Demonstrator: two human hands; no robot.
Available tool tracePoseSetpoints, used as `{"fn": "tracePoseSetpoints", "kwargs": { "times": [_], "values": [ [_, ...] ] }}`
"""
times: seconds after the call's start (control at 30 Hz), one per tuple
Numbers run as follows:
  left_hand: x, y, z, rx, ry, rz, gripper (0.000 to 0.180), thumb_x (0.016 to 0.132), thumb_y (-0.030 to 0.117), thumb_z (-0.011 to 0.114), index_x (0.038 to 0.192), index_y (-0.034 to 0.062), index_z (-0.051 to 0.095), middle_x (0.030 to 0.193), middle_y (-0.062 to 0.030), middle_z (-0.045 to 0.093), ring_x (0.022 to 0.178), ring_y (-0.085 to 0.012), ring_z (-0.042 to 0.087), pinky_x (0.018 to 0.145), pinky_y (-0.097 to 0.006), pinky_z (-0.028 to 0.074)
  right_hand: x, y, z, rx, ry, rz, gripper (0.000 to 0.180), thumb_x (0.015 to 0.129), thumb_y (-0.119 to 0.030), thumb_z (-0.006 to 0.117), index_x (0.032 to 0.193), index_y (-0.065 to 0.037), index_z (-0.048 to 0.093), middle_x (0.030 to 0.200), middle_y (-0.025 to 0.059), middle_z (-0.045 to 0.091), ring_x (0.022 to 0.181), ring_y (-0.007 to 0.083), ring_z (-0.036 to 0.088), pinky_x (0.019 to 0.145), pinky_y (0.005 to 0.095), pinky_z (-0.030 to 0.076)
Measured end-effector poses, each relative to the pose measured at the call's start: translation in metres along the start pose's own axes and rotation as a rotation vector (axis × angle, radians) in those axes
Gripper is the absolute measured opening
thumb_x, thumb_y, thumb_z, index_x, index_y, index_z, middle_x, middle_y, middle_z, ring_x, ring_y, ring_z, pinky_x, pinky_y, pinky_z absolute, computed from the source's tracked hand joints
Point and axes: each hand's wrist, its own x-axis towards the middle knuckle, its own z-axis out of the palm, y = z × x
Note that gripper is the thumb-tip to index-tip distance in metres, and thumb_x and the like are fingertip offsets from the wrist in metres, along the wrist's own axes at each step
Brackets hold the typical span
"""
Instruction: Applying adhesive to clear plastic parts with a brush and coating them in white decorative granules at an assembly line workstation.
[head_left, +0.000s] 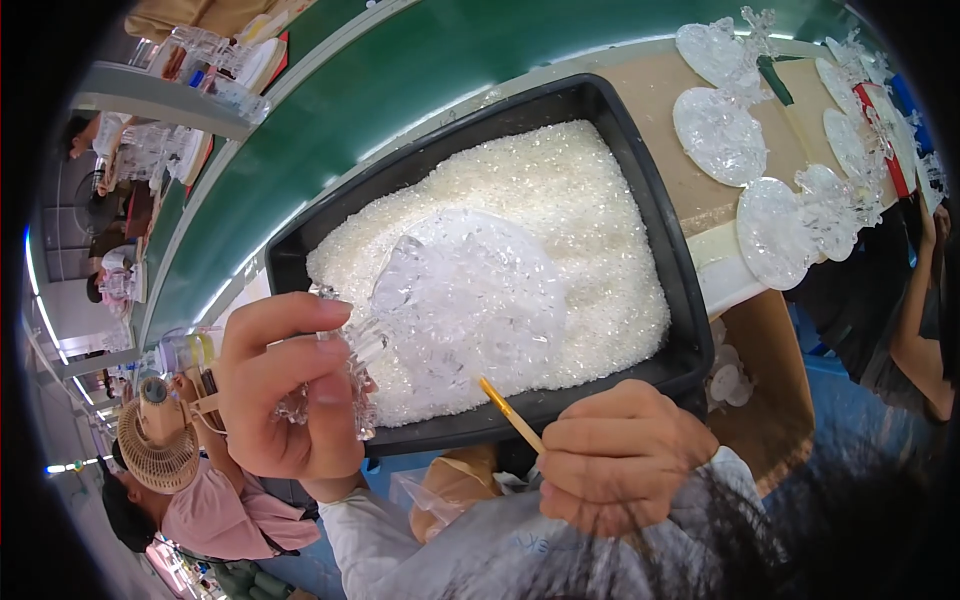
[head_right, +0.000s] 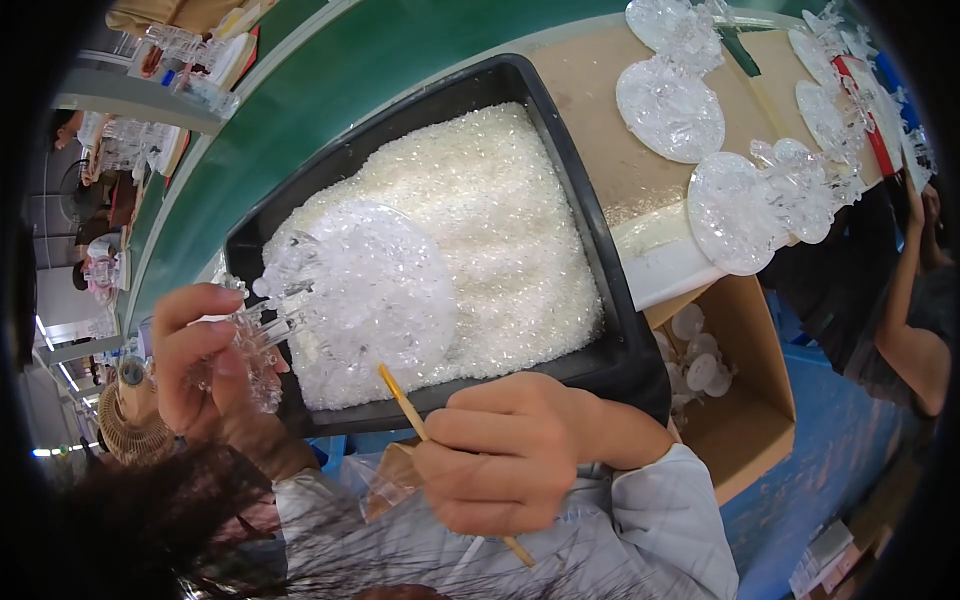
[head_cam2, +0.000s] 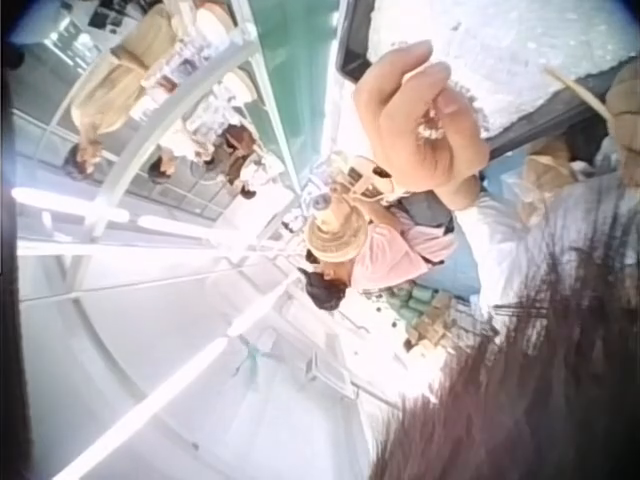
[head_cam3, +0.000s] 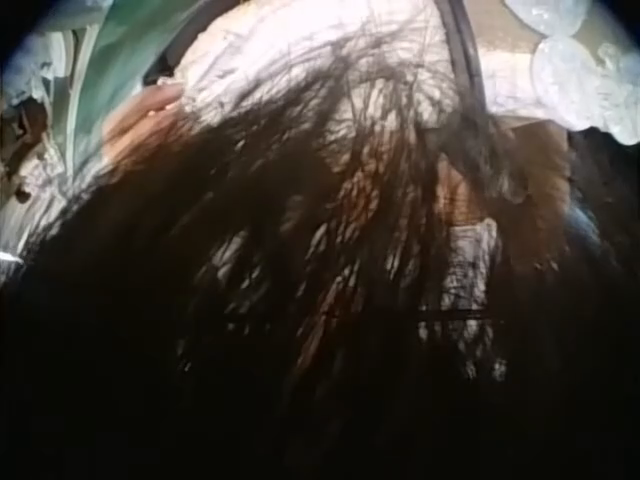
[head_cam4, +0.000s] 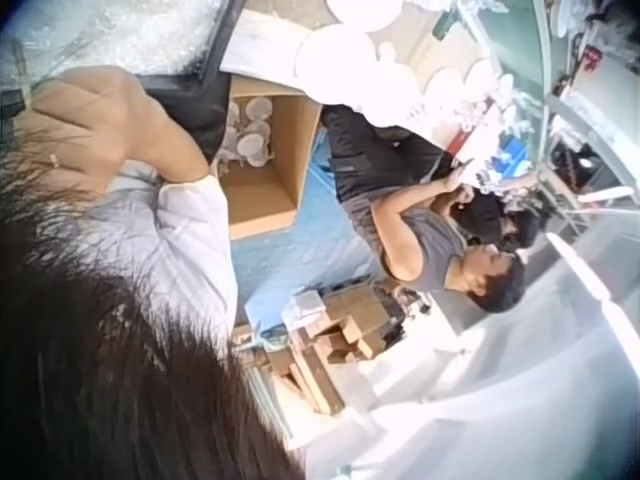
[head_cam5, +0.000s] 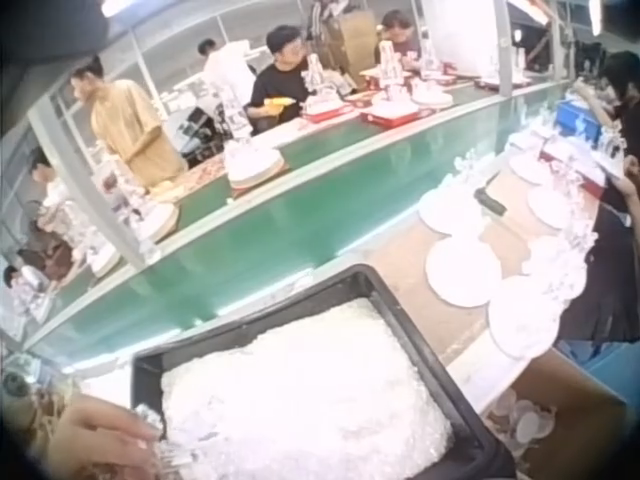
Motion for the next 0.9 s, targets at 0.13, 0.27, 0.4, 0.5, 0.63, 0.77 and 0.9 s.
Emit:
{"fn": "tracePoseSetpoints", "kwargs": {
  "times": [0.13,0.27,0.4,0.5,0.63,0.77,0.9],
  "values": [
    [-0.001,-0.001,-0.005,-0.009,-0.032,0.005,0.012,0.084,0.008,0.061,0.090,-0.0014,0.064,0.096,-0.0260,0.066,0.080,-0.0258,0.064,0.073,-0.032,0.051,-0.005,0.002,0.001,-0.013,0.004,-0.024,0.023,0.071,-0.005,0.081,0.088,0.003,0.067,0.080,0.0153,0.067,0.065,0.0294,0.068,0.056,0.0332,0.054],
    [-0.001,-0.002,-0.010,0.203,-0.095,0.084,0.030,0.098,0.031,0.058,0.100,0.0012,0.059,0.115,-0.0319,0.060,0.090,-0.0270,0.063,0.067,-0.029,0.053,-0.009,0.006,0.004,0.126,0.100,-0.068,0.016,0.069,0.000,0.074,0.081,0.002,0.063,0.082,0.0157,0.065,0.064,0.0255,0.065,0.052,0.0326,0.053],
    [-0.004,-0.002,-0.016,0.123,-0.138,0.048,0.025,0.102,0.028,0.051,0.106,0.0029,0.055,0.128,-0.0364,0.056,0.108,-0.0361,0.063,0.086,-0.038,0.052,0.002,0.006,0.001,0.151,0.239,-0.042,0.012,0.069,0.007,0.069,0.076,0.002,0.061,0.080,0.0155,0.062,0.060,0.0268,0.063,0.051,0.0331,0.056],
    [-0.001,-0.007,-0.018,-0.078,-0.203,0.123,0.024,0.090,-0.006,0.050,0.115,-0.0056,0.052,0.129,-0.0449,0.050,0.122,-0.0474,0.057,0.101,-0.044,0.044,0.002,0.009,0.012,0.102,0.312,-0.033,0.012,0.068,0.005,0.070,0.078,0.002,0.063,0.080,0.0149,0.062,0.059,0.0253,0.063,0.053,0.0326,0.057],
    [0.004,-0.004,-0.023,0.009,-0.336,0.144,0.025,0.091,-0.007,0.048,0.116,-0.0061,0.049,0.132,-0.0449,0.047,0.130,-0.0487,0.049,0.106,-0.044,0.039,0.006,0.005,0.025,0.146,0.470,0.065,0.014,0.069,0.004,0.070,0.082,0.002,0.065,0.082,0.0162,0.064,0.058,0.0240,0.064,0.053,0.0311,0.056],
    [-0.004,-0.002,-0.019,0.075,-0.199,0.131,0.022,0.093,-0.005,0.049,0.115,-0.0065,0.048,0.123,-0.0402,0.057,0.112,-0.0408,0.063,0.093,-0.038,0.049,0.020,0.006,0.021,0.111,0.422,0.073,0.014,0.070,0.002,0.073,0.082,0.000,0.066,0.084,0.0157,0.065,0.061,0.0219,0.065,0.054,0.0295,0.056],
    [-0.010,-0.003,-0.016,-0.003,-0.017,0.038,0.017,0.096,-0.001,0.052,0.111,-0.0078,0.051,0.102,-0.0249,0.070,0.078,-0.0239,0.068,0.073,-0.029,0.053,0.023,0.008,0.024,0.123,0.408,0.175,0.013,0.072,-0.001,0.075,0.081,-0.001,0.066,0.083,0.0139,0.065,0.060,0.0208,0.065,0.052,0.0287,0.054]
  ]
}}
